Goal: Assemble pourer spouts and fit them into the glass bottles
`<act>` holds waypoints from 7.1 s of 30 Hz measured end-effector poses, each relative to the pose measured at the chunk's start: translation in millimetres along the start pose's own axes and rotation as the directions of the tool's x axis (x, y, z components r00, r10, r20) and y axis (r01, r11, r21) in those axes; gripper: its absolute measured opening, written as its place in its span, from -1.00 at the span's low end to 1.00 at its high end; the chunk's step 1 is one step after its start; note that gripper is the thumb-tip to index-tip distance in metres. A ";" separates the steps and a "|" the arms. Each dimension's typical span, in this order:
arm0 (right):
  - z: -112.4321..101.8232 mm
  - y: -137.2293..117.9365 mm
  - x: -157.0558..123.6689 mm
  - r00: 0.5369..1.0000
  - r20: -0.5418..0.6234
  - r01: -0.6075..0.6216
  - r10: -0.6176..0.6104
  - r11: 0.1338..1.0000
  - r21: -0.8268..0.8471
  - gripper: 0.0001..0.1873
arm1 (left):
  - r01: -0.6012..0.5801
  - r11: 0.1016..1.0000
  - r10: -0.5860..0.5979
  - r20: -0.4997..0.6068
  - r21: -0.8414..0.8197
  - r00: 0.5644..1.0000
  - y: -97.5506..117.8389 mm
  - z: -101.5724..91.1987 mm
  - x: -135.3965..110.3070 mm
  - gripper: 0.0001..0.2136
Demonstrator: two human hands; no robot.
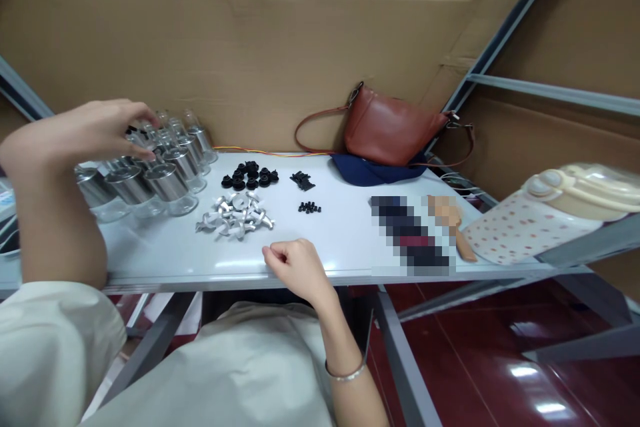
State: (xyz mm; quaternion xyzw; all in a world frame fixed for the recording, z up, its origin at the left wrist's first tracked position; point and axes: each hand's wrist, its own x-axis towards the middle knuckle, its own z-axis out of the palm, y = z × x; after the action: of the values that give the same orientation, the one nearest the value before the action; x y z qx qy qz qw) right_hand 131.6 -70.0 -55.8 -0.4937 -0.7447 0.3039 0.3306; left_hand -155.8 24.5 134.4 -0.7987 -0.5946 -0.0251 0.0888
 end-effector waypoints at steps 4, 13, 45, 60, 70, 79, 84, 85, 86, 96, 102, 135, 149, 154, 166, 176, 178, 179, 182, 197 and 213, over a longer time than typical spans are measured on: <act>0.4 -0.3 -0.6 1.000 0.000 0.000 0.000 1.000 0.006 -0.56 | -0.206 0.978 0.208 -0.129 0.025 0.970 17.9 -3.5 -5.8 -0.60; -0.1 0.1 -1.0 1.000 -0.009 -0.001 0.001 1.000 0.002 -0.56 | -0.544 0.806 0.583 0.155 -0.233 0.798 77.8 45.3 27.7 -0.74; 2.3 3.0 -1.1 0.997 -0.065 0.028 -0.027 1.000 0.008 -0.55 | -0.298 0.933 0.360 0.501 -0.202 0.787 57.8 81.3 65.2 -0.53; 2.8 2.7 1.6 0.985 -0.170 0.021 -0.009 0.997 0.074 -0.55 | -0.550 0.719 0.676 0.244 -0.425 0.695 92.3 51.0 22.6 -0.73; 0.7 10.0 3.2 0.892 -0.427 0.039 0.148 0.916 0.399 -0.71 | -0.600 0.490 0.813 0.085 -0.632 0.576 129.3 76.0 12.0 -0.76; -2.6 13.3 7.1 0.877 -0.434 0.142 0.206 0.752 0.644 -0.70 | -0.578 0.332 0.520 -0.366 -0.746 0.771 157.6 156.1 -33.4 -0.76; -3.0 12.6 5.5 0.890 -0.420 0.121 0.176 0.797 0.591 -0.78 | -0.434 0.238 0.467 -0.289 -0.869 0.836 160.2 175.0 -44.8 -0.70; -3.1 12.3 5.3 0.890 -0.422 0.120 0.172 0.804 0.582 -0.79 | -0.428 0.239 0.468 -0.283 -0.872 0.837 159.8 174.2 -44.0 -0.71; -3.2 12.0 5.2 0.891 -0.423 0.121 0.168 0.809 0.575 -0.79 | -0.428 0.243 0.472 -0.279 -0.871 0.837 159.5 172.8 -42.9 -0.74; -7.1 8.5 1.4 0.928 -0.366 0.155 0.073 0.818 0.555 -0.80 | -0.293 0.161 0.324 -0.229 -0.943 0.918 160.3 165.0 -39.8 -0.79; -6.7 7.4 0.9 0.911 -0.409 0.187 0.058 0.825 0.534 -0.82 | -0.315 0.076 0.338 -0.273 -0.946 0.901 159.8 168.0 -37.7 -0.77; -5.6 13.8 1.9 0.862 -0.502 0.186 0.072 0.876 0.445 -0.86 | -0.310 0.134 0.512 -0.201 -0.941 0.835 159.5 162.8 -32.8 -0.68; -31.2 54.9 14.6 0.897 -0.441 -0.284 0.007 0.775 -0.565 -0.65 | -0.337 0.260 0.535 -0.156 -0.905 0.830 157.7 159.1 -33.2 -0.67; -31.1 54.9 14.8 0.890 -0.457 -0.267 -0.010 0.801 -0.536 -0.72 | -0.338 0.258 0.532 -0.159 -0.905 0.832 158.0 159.9 -32.2 -0.66; -37.2 51.5 12.2 0.930 -0.364 -0.060 -0.050 0.957 -0.285 -0.91 | -0.312 0.273 0.530 -0.128 -0.910 0.838 158.0 158.2 -33.5 -0.66; -15.7 18.5 15.2 0.936 -0.353 0.146 0.002 0.908 0.394 -0.90 | -0.349 0.228 0.533 -0.184 -0.909 0.826 159.0 159.8 -34.7 -0.70; -9.8 13.1 16.8 0.920 -0.391 0.180 0.006 0.880 0.439 -0.90 | -0.357 0.219 0.529 -0.197 -0.908 0.826 159.1 159.2 -35.1 -0.69; -8.3 12.4 17.4 0.908 -0.420 0.187 0.017 0.879 0.439 -0.90 | -0.353 0.225 0.531 -0.190 -0.908 0.826 159.0 158.8 -35.2 -0.68; -7.8 16.2 17.8 0.887 -0.456 0.162 0.076 0.873 0.460 -0.91 | -0.313 0.239 0.545 -0.140 -0.919 0.827 159.2 157.9 -36.1 -0.65; -7.5 17.2 14.8 0.849 -0.476 0.181 0.230 0.720 0.670 -0.77 | -0.416 0.221 0.559 -0.234 -0.882 0.795 158.3 161.7 -33.4 -0.76; -7.2 16.4 12.9 0.795 -0.573 0.248 0.198 0.756 0.605 -0.83 | -0.450 0.284 0.559 -0.235 -0.846 0.795 158.5 161.6 -32.0 -0.77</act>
State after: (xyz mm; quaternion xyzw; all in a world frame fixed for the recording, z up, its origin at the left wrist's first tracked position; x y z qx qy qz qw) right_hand 142.2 -51.6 -61.8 -0.4061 -0.4516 0.3650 0.7057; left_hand -24.5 -21.9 -46.9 -0.8728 -0.2154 -0.2514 -0.3588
